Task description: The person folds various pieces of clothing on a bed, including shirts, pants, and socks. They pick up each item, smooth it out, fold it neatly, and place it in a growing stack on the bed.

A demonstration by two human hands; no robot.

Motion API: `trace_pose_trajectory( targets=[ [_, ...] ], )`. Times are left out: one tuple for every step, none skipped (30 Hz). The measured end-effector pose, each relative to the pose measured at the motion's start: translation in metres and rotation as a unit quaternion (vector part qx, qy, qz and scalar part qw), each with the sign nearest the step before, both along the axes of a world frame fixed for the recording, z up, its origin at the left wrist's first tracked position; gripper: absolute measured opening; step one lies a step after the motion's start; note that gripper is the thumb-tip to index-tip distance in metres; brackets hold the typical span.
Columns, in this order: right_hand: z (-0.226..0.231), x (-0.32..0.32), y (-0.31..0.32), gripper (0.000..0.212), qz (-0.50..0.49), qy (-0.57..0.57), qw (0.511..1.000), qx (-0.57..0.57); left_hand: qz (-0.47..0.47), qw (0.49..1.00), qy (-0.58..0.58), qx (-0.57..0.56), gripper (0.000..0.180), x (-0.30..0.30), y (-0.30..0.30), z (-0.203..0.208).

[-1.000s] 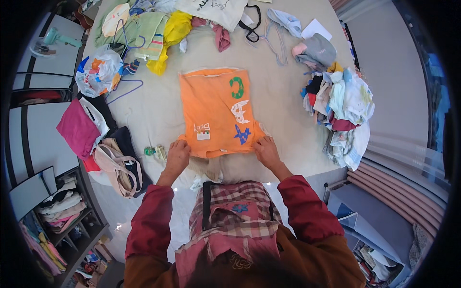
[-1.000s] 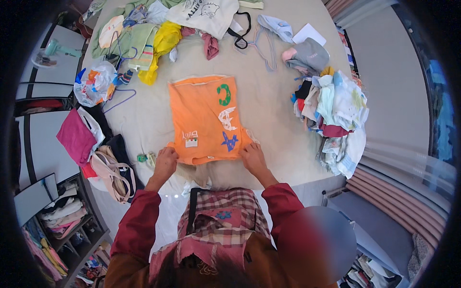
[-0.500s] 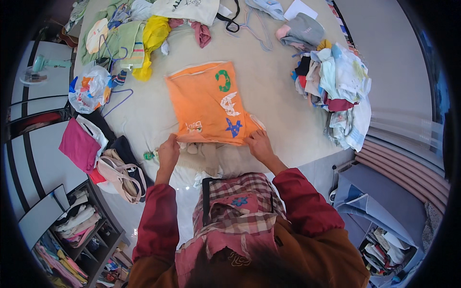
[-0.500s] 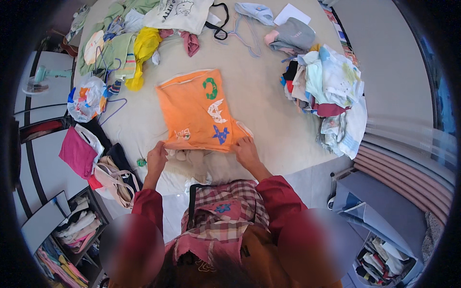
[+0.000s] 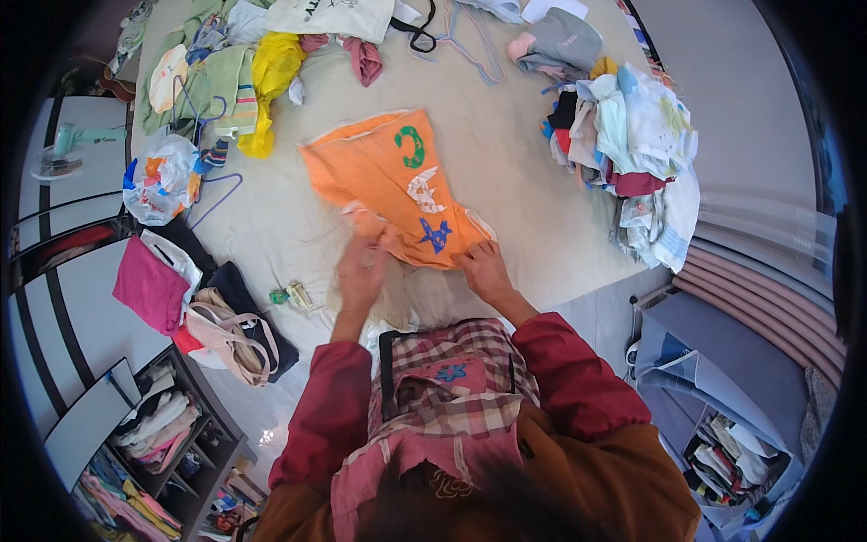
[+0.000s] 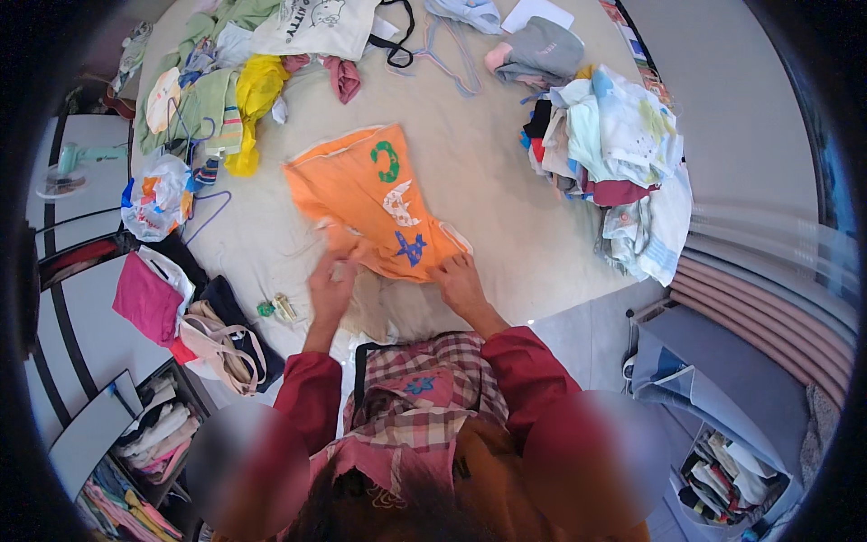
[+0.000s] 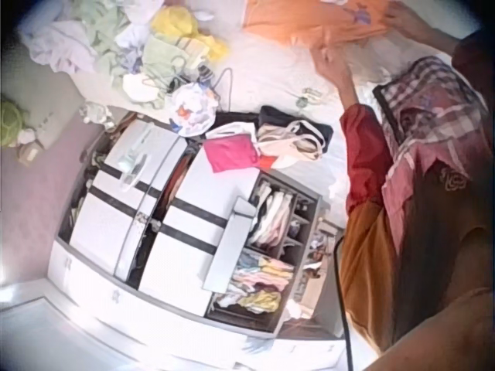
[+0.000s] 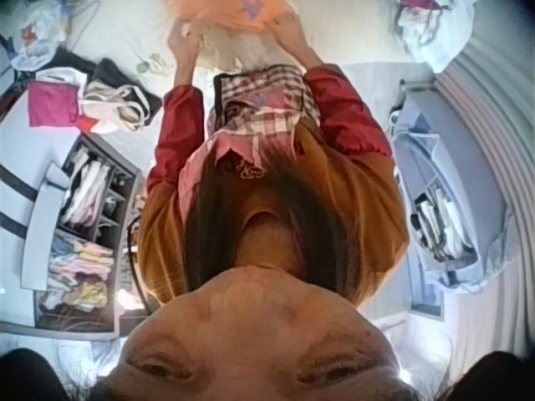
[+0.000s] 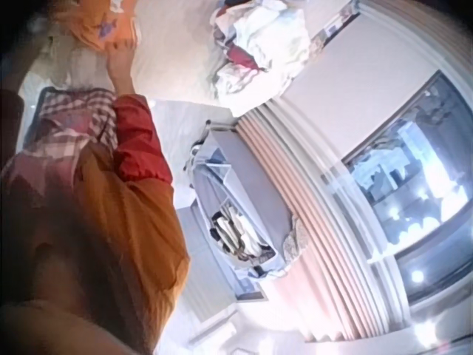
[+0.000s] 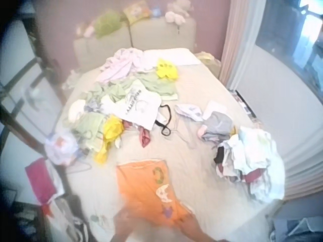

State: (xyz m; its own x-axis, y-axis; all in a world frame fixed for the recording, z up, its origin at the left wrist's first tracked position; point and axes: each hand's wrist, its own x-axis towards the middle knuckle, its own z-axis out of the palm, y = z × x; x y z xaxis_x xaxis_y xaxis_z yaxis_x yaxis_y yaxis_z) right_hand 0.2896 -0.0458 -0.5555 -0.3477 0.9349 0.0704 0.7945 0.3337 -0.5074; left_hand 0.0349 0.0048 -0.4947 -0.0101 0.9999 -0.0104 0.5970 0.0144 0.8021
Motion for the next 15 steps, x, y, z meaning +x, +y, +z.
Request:
trace_pose_trajectory(
  targets=[
    [0.000,0.000,0.000,0.025,-0.008,-0.002,1.000,-0.002,-0.042,0.999,0.015,-0.005,0.009,0.019,0.001,-0.007],
    [-0.001,0.001,-0.002,0.024,-0.017,-0.005,1.000,-0.004,-0.114,0.993,0.022,0.026,0.010,0.039,0.001,-0.017],
    [-0.002,0.002,-0.003,0.023,-0.024,-0.007,1.000,-0.006,-0.182,0.981,0.027,0.056,0.012,0.057,-0.001,-0.024],
    [-0.004,0.004,-0.004,0.023,-0.034,0.001,0.999,-0.004,-0.238,0.967,0.047,0.074,0.013,0.076,-0.003,-0.026],
    [-0.006,0.005,-0.005,0.023,-0.043,0.010,0.999,-0.003,-0.292,0.950,0.066,0.091,0.014,0.091,-0.005,-0.027],
    [-0.008,0.008,-0.007,0.022,-0.055,0.019,0.998,-0.001,-0.318,0.944,0.060,0.072,0.014,0.101,-0.009,-0.034],
    [-0.009,0.011,-0.010,0.023,-0.063,0.009,0.997,-0.041,-0.343,0.936,0.055,0.052,0.015,0.109,-0.012,-0.040],
    [-0.011,0.015,-0.014,0.025,-0.071,-0.001,0.994,-0.080,-0.366,0.928,0.051,0.033,0.016,0.115,-0.016,-0.046],
    [-0.015,0.017,-0.018,0.026,-0.080,-0.010,0.990,-0.119,-0.384,0.921,0.059,0.017,0.016,0.117,-0.016,-0.046],
    [-0.022,0.023,-0.022,0.025,-0.119,0.023,0.984,-0.133,-0.400,0.914,0.067,0.001,0.017,0.118,-0.017,-0.046],
    [-0.027,0.030,-0.027,0.025,-0.157,0.055,0.975,-0.146,-0.415,0.907,0.076,-0.014,0.017,0.120,-0.018,-0.046],
    [-0.028,0.030,-0.027,0.024,-0.195,0.090,0.963,-0.160,-0.421,0.904,0.076,0.001,0.018,0.117,-0.020,-0.045],
    [-0.029,0.029,-0.027,0.025,-0.257,0.144,0.941,-0.166,-0.427,0.901,0.076,0.017,0.018,0.115,-0.022,-0.043],
    [-0.030,0.029,-0.025,0.026,-0.318,0.197,0.912,-0.170,-0.433,0.898,0.076,0.032,0.019,0.112,-0.025,-0.041],
    [-0.030,0.030,-0.022,0.028,-0.377,0.248,0.876,-0.170,-0.444,0.894,0.056,0.023,0.021,0.110,-0.027,-0.034]
  ],
)
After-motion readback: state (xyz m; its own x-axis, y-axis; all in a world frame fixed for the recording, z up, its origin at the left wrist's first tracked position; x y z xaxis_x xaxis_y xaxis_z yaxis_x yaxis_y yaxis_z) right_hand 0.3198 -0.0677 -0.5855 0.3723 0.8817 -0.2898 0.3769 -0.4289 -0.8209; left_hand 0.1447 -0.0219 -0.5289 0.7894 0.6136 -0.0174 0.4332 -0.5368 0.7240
